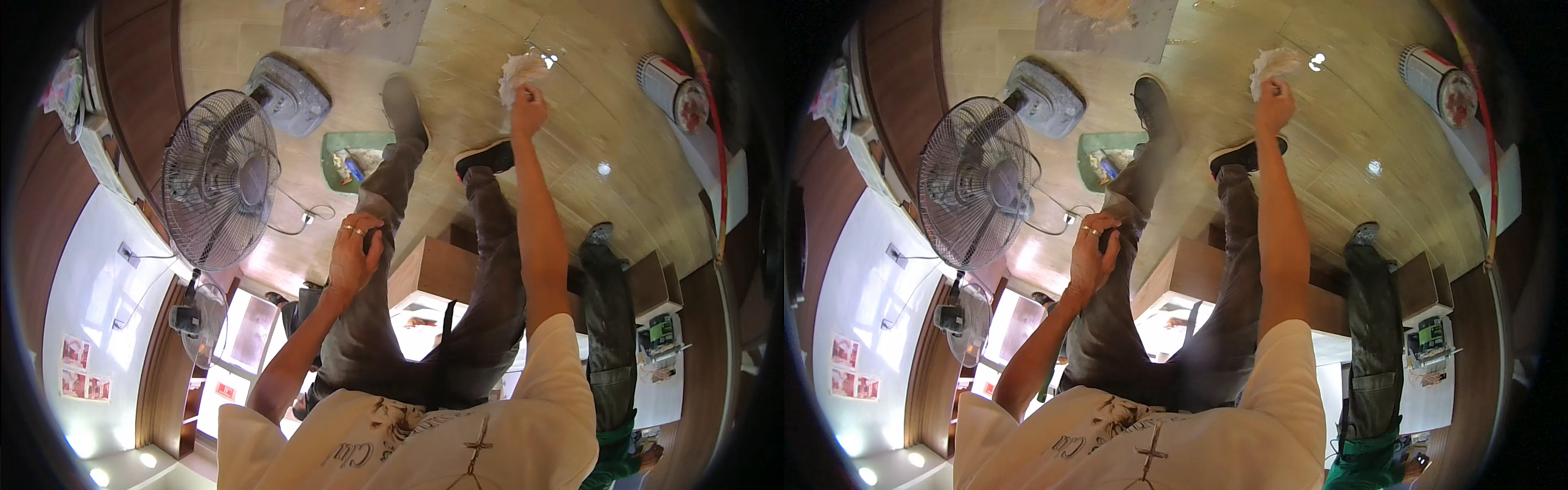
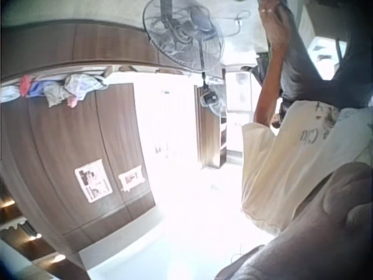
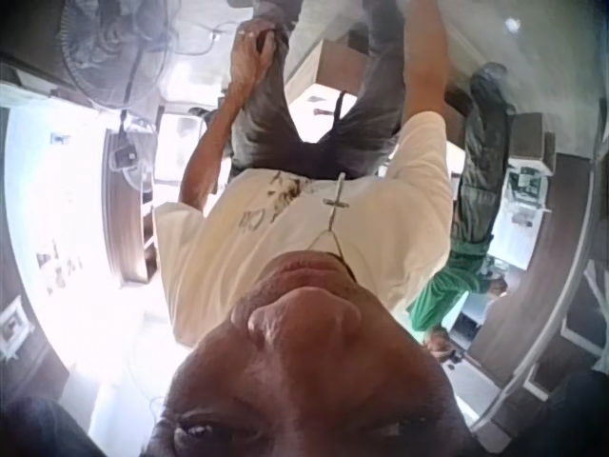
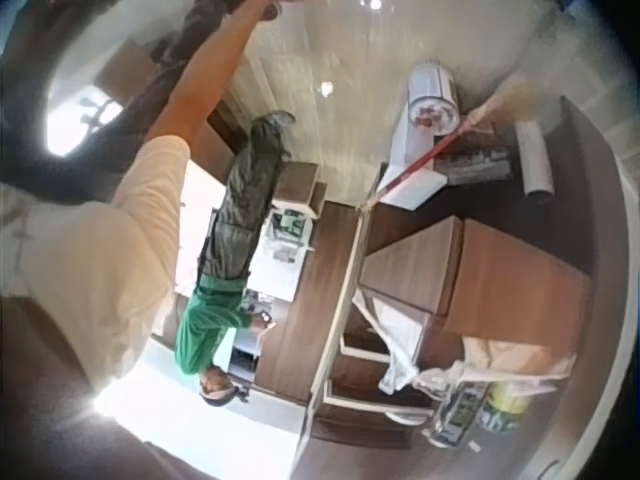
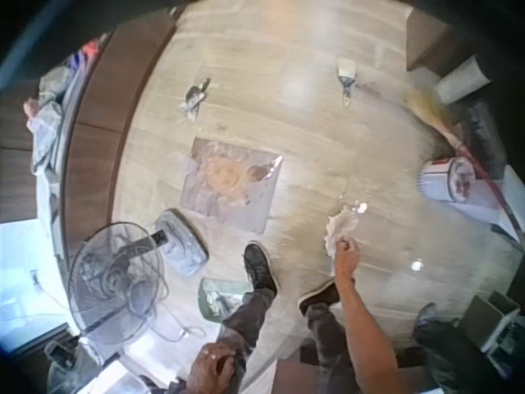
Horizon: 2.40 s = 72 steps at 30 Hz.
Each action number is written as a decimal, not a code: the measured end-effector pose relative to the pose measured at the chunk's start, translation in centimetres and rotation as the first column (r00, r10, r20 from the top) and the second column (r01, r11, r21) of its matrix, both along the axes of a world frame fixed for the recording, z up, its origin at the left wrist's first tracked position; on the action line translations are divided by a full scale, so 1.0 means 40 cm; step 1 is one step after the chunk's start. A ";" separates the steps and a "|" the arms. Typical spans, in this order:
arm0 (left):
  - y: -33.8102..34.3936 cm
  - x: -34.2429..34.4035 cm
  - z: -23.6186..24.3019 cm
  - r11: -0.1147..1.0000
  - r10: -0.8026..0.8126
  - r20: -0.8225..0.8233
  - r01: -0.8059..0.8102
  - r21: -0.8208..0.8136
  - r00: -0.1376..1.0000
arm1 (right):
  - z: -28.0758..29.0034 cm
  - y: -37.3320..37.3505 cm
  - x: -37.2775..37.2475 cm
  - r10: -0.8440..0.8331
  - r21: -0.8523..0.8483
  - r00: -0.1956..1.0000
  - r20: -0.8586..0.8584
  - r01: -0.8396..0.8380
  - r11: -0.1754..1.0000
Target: The person kneels on the floor and uses a trowel to scoop grout from a plastic sheet, then spreads it into the gaps between floor tiles. They use a sponge to wipe the surface and clean the tiles, then walk to a bathroom to rinse the sponge before returning to the floor to continue cleaning.
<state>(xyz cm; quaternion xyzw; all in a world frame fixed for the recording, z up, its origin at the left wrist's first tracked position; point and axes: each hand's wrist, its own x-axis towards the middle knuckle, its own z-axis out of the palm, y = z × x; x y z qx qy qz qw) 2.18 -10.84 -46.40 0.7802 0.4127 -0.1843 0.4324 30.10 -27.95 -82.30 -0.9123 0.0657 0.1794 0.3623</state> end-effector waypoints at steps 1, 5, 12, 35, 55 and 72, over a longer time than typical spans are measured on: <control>0.001 0.003 -0.007 1.000 0.000 0.018 0.000 -0.004 1.000 | 0.011 0.026 -0.004 0.056 -0.025 0.998 0.041 -0.055 0.998; -0.009 -0.017 -0.009 1.000 -0.020 0.028 0.020 0.010 0.999 | 0.045 0.103 -0.088 0.336 -0.183 0.933 -0.130 -0.355 0.917; -0.022 -0.046 -0.006 1.000 0.016 0.016 -0.016 -0.023 1.000 | -0.111 0.027 -0.361 0.482 -0.016 0.870 -0.101 -0.486 0.874; 0.038 -0.132 -0.020 0.969 0.244 -0.034 -0.245 -0.020 0.969 | -0.409 0.104 0.017 -0.131 -0.232 0.952 -0.276 0.066 0.970; 0.095 -0.076 -0.024 0.982 0.186 0.047 -0.184 -0.042 0.981 | 0.164 -0.075 0.319 -0.274 -0.473 0.960 0.049 0.264 0.841; 0.135 -0.060 -0.037 0.989 0.129 -0.002 -0.128 -0.073 0.992 | 0.279 -0.096 0.321 -0.281 -0.213 0.952 0.117 0.301 0.930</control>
